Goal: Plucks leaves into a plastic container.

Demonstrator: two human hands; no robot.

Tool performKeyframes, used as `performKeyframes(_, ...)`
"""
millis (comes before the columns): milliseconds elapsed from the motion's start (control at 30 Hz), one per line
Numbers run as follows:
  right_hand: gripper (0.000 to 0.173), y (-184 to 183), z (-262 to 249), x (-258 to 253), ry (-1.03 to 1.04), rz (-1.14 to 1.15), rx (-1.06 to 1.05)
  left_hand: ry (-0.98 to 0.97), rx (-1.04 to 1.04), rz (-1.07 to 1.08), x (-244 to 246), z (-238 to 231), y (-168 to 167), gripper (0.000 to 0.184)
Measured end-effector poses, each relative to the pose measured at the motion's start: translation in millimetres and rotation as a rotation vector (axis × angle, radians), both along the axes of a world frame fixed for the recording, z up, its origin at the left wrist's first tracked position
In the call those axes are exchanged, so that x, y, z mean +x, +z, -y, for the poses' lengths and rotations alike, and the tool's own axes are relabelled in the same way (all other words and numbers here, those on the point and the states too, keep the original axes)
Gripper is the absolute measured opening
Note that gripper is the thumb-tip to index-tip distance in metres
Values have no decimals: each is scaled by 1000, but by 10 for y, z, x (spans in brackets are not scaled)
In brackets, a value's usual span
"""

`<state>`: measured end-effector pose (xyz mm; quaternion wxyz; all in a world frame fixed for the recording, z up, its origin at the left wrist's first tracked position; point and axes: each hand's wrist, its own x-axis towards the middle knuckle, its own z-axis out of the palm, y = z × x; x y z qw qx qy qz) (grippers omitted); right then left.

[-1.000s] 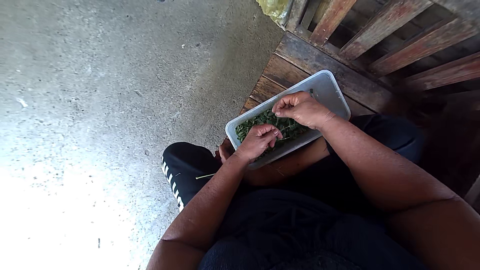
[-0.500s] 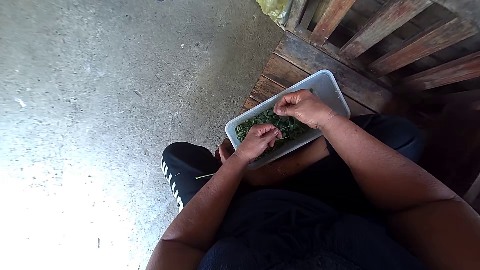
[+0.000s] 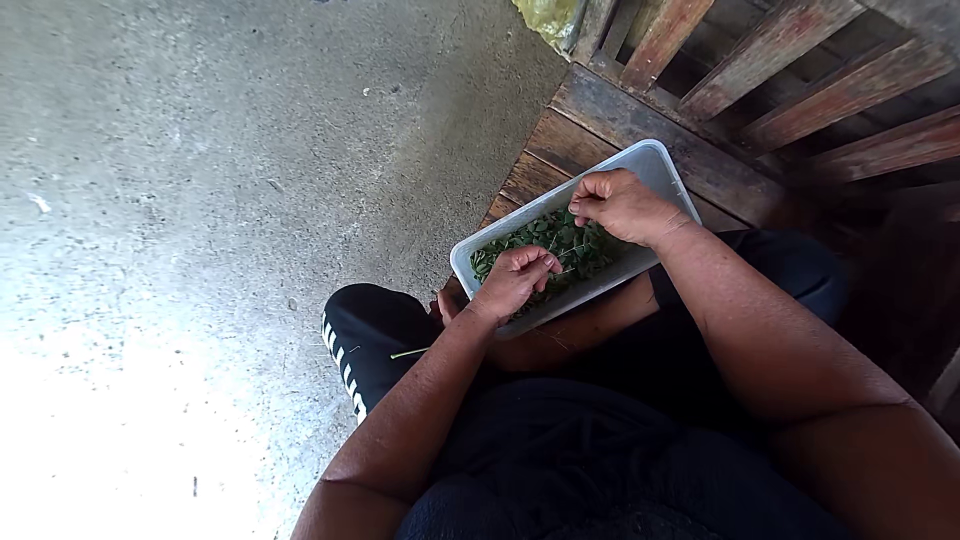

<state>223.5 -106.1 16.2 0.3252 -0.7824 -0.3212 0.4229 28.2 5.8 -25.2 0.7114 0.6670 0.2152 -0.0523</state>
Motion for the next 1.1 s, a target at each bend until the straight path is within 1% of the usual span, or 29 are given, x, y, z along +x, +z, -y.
performKeyframes(67, 16, -21, 7, 3, -4, -107, -26, 3, -1, 2, -1, 1, 1, 21)
performKeyframes(100, 21, -24, 5, -14, 4, -149, -57, 6, -3, 4, -1, 5, 1, 21)
performKeyframes(167, 29, -26, -9, -37, 25, -128, -117, 17, -11, 6, 2, 13, 9, 21)
performKeyframes(233, 27, -50, -2, -13, 13, -61, -100, 35, -32, -3, 3, 14, 30, 21)
performKeyframes(267, 24, -66, 9, 4, -30, -77, -61, 45, -53, -14, 2, 10, 38, 21)
performKeyframes(300, 21, -53, 20, 23, -77, -149, -30, 55, -79, -24, 3, 4, 41, 21)
performKeyframes(367, 19, 19, 46, 36, -153, -367, 3, 83, -133, -38, 9, 0, 48, 19)
performKeyframes(433, 20, 47, 61, 5, -157, -492, 29, 97, -157, -37, 13, -2, 47, 17)
performKeyframes(500, 18, 13, 36, -80, -153, -475, 79, 86, -163, -38, 18, 7, 49, 16)
performKeyframes(667, 2, -49, -42, -188, -200, -363, 190, 53, -112, -15, 19, 26, 40, 12)
performKeyframes(733, 3, -57, -33, -172, -200, -388, 225, 51, -65, -11, 12, 20, 20, 12)
performKeyframes(833, 10, -25, -10, -143, -186, -424, 229, 74, -35, -11, 11, 20, 12, 13)
performKeyframes(967, 8, -34, 0, -137, -163, -280, 243, 85, -48, -22, 14, 24, 39, 13)
performKeyframes(1033, 9, -57, -10, -168, -138, -241, 262, 106, -62, -18, 18, 30, 65, 17)
performKeyframes(1100, 9, -64, -24, -206, -131, -217, 292, 145, -48, -4, 26, 44, 75, 15)
